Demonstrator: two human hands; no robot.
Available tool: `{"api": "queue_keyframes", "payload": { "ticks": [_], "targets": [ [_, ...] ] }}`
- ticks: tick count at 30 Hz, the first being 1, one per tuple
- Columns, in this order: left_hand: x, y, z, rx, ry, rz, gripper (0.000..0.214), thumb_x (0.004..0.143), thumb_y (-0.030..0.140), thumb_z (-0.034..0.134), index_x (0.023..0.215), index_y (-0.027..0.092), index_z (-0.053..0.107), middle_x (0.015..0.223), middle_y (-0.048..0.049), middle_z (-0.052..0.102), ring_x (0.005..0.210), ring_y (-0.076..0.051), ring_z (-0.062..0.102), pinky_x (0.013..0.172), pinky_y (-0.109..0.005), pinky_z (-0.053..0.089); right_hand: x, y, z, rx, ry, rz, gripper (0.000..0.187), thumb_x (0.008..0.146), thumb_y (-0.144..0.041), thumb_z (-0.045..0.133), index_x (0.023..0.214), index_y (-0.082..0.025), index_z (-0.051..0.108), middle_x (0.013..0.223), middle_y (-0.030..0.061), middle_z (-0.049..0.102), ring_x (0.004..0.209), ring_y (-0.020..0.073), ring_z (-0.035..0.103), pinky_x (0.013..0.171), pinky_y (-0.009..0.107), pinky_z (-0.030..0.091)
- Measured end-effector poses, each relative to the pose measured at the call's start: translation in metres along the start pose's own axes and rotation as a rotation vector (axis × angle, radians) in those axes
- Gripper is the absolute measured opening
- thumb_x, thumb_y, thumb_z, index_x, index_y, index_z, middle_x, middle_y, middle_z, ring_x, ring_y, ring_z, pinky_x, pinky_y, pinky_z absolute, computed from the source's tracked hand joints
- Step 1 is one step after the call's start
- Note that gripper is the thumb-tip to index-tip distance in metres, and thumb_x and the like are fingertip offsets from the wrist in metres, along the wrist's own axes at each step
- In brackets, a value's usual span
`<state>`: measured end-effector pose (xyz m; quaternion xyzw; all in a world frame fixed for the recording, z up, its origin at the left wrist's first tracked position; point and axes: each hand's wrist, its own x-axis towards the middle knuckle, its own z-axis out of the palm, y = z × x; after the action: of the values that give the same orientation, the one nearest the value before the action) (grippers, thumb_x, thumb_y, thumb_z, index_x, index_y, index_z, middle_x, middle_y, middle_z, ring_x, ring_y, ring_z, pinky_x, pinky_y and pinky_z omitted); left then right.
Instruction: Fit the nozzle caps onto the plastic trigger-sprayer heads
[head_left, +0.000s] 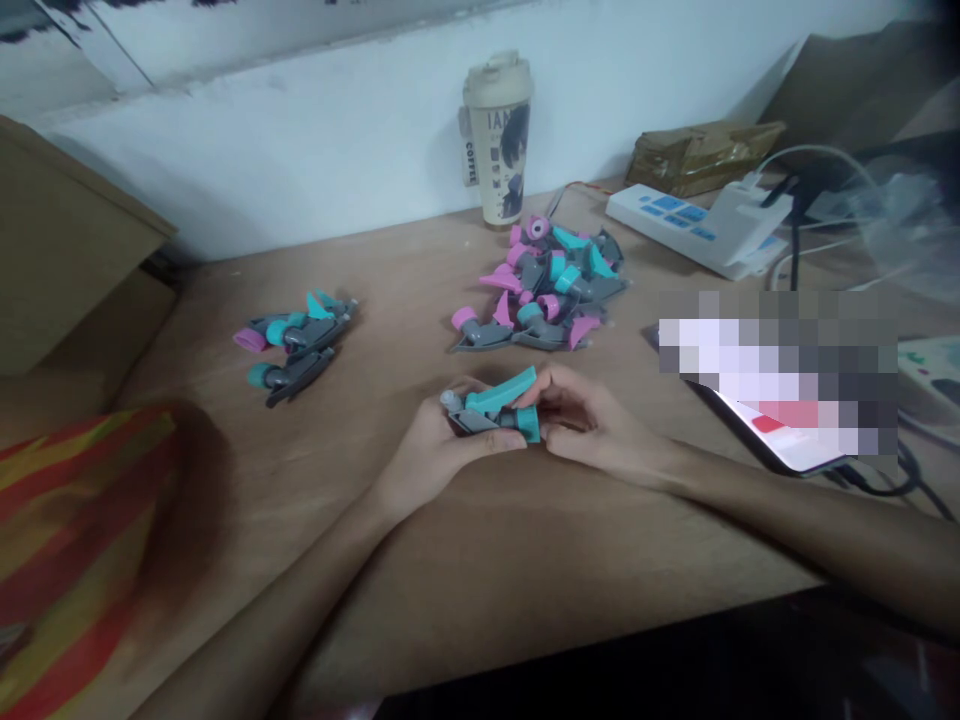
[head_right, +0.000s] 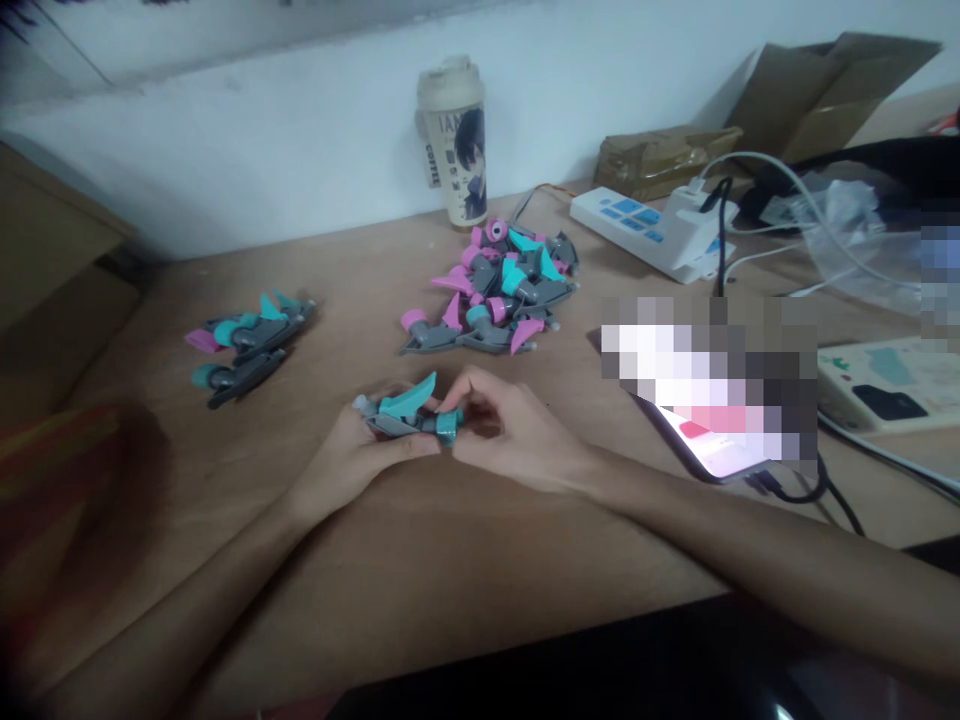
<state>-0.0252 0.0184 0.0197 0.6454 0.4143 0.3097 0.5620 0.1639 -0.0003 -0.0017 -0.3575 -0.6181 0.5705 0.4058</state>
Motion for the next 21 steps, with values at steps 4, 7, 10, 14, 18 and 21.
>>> {"api": "queue_keyframes", "payload": {
  "ticks": [4,7,10,14,18,21],
  "targets": [
    [-0.001,-0.001,0.003,-0.013,0.015,-0.046,0.025,0.068,0.023,0.073,0.089,0.013,0.061,0.081,-0.0014,0.064,0.078,-0.015,0.060,0.072,-0.026,0.046,0.001,-0.001,-0.001,0.038,-0.012,0.021,0.016,0.077,-0.026,0.061,0.089,-0.021,0.051,0.096,0.0017,0.061,0.089,0.0147,0.059,0.076,0.030,0.046],
    [0.000,0.000,0.003,-0.009,0.017,-0.031,0.023,0.068,0.021,0.073,0.085,0.014,0.061,0.078,-0.0006,0.063,0.076,-0.016,0.060,0.070,-0.026,0.046,0.002,-0.004,-0.002,0.051,-0.017,0.030,0.017,0.077,-0.030,0.062,0.085,-0.020,0.052,0.091,0.0015,0.060,0.086,0.0148,0.057,0.074,0.030,0.045],
    [0.001,0.000,0.002,0.013,0.024,-0.010,0.022,0.068,0.022,0.073,0.086,0.014,0.062,0.079,-0.0007,0.064,0.075,-0.015,0.060,0.069,-0.026,0.047,0.003,-0.005,-0.002,0.041,-0.027,0.043,0.018,0.077,-0.031,0.062,0.086,-0.020,0.052,0.087,0.0008,0.059,0.086,0.0154,0.057,0.074,0.030,0.044],
    [0.000,-0.003,0.001,0.123,0.088,0.042,0.023,0.071,0.027,0.072,0.089,0.015,0.064,0.084,-0.0018,0.064,0.081,-0.017,0.061,0.075,-0.029,0.047,0.004,-0.002,-0.005,-0.040,0.057,0.064,0.020,0.077,-0.030,0.061,0.091,-0.022,0.049,0.089,0.0006,0.060,0.086,0.0156,0.059,0.074,0.030,0.046],
    [-0.004,-0.006,0.004,0.434,0.226,0.240,0.022,0.072,0.034,0.073,0.087,0.020,0.068,0.088,-0.0016,0.060,0.082,-0.017,0.058,0.077,-0.029,0.046,0.006,0.000,-0.013,-0.394,0.128,0.031,0.014,0.073,-0.025,0.063,0.083,-0.022,0.054,0.080,-0.0012,0.062,0.073,0.0142,0.058,0.065,0.027,0.044],
    [-0.008,-0.006,0.006,0.586,0.232,0.339,0.021,0.074,0.034,0.071,0.092,0.024,0.069,0.092,-0.0015,0.059,0.084,-0.016,0.058,0.080,-0.029,0.046,0.006,-0.002,-0.017,-0.586,0.041,-0.001,0.008,0.074,-0.019,0.059,0.081,-0.021,0.060,0.074,-0.0026,0.062,0.068,0.0125,0.056,0.062,0.026,0.041]
  ]
}}
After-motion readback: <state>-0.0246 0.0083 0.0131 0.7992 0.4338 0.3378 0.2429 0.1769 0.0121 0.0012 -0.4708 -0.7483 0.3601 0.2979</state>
